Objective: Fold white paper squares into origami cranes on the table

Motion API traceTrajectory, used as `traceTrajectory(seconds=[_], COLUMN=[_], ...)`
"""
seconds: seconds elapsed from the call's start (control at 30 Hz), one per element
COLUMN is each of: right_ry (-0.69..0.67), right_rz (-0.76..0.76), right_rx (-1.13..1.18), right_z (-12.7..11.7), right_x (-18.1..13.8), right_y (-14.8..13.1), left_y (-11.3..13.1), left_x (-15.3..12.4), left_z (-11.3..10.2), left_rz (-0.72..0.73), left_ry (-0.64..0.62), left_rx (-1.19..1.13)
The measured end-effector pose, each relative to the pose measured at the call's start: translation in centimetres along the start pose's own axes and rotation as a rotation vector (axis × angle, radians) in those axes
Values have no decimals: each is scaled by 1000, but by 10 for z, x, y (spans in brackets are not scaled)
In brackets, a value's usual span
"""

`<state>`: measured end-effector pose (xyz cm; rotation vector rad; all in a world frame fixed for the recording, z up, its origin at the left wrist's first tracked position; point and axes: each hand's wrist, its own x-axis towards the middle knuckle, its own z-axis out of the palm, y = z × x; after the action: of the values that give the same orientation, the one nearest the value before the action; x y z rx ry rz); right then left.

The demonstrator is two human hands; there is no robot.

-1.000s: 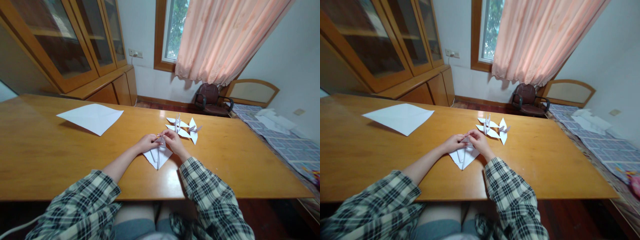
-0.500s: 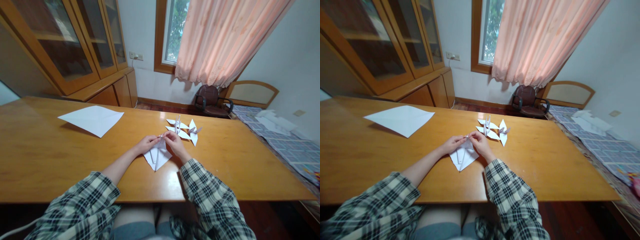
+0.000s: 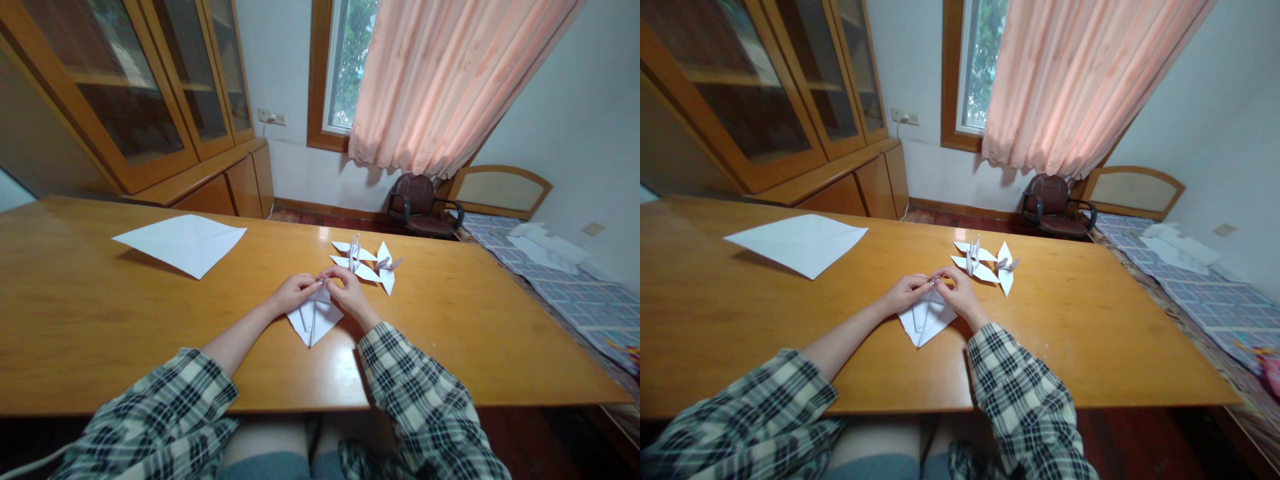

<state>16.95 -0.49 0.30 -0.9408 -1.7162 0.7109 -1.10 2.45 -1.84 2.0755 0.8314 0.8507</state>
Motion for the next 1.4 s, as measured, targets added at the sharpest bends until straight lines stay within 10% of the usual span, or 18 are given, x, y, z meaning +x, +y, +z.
traceTrajectory(seconds=[0.8,1.4], right_ry=[-40,121], right_rz=[330,183], right_rx=[767,169], right_z=[8,6], right_x=[2,-3], right_y=[-1,5], left_y=[8,3], left_x=[1,-1], left_z=[4,6], left_rz=[-4,-6], left_ry=[-102,-15], left_rx=[-117,51])
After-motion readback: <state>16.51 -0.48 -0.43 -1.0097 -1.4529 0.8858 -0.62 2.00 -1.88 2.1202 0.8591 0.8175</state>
